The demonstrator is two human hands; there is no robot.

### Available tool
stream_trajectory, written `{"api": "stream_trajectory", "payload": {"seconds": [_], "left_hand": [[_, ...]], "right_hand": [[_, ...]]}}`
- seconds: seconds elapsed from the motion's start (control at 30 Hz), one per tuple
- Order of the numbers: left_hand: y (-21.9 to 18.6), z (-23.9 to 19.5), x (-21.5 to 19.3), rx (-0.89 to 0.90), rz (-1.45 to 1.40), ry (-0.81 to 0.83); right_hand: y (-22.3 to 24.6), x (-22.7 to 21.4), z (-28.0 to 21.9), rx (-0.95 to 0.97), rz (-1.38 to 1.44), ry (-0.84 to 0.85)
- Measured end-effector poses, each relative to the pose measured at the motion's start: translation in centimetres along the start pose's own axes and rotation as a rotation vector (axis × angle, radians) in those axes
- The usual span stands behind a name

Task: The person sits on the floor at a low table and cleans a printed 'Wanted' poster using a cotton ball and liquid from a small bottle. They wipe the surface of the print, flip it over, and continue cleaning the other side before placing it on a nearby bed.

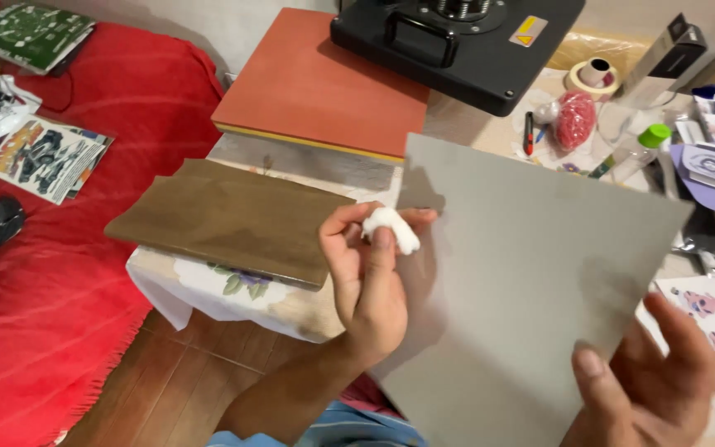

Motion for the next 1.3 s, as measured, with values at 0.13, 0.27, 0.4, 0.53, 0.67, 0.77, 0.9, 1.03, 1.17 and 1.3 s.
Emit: {"api": "stream_trajectory", "payload": {"seconds": [0.13,0.27,0.4,0.53,0.67,0.77,0.9,1.03,1.17,1.3], "left_hand": [[-0.6,-0.5,-0.5,0.106,0.078,0.092],[0.0,-0.1,-1.7,0.072,0.178,0.104],[4.2,0.8,-4.8,0.008,0.162,0.135],[9.0,1.2,-7.2,-0.190,0.179,0.187],[13.5,1.0,-8.6,-0.356,0.260,0.256],[17.4,0.6,-10.7,-0.541,0.334,0.302],[19.6,-0.1,-11.6,-0.632,0.395,0.312],[19.0,0.3,-10.3,-0.556,0.427,0.358],[15.9,2.1,-7.7,-0.240,0.706,0.479],[15.9,3.9,-6.5,0.078,0.861,0.529]], "right_hand": [[-5.2,0.9,3.7,0.264,0.367,0.006],[-10.9,2.3,4.7,0.428,0.506,0.072],[-17.2,3.4,4.6,0.423,0.536,0.151],[-24.2,3.8,3.4,0.611,0.411,0.222],[-22.4,5.9,2.6,0.745,0.226,0.359],[-22.8,5.9,2.6,0.795,0.066,0.507],[-24.2,5.3,4.4,0.748,-0.077,0.597],[-21.6,6.7,6.1,0.762,-0.093,0.605],[-21.2,7.0,6.3,0.819,-0.062,0.577],[-21.9,7.0,5.8,0.860,-0.013,0.544]]}}
Point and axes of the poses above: each hand's wrist, its own z-axis towards the middle knuckle, its own x-axis out of the palm, y = z × x, the point moved 5 cm from there along z, towards the middle knuckle
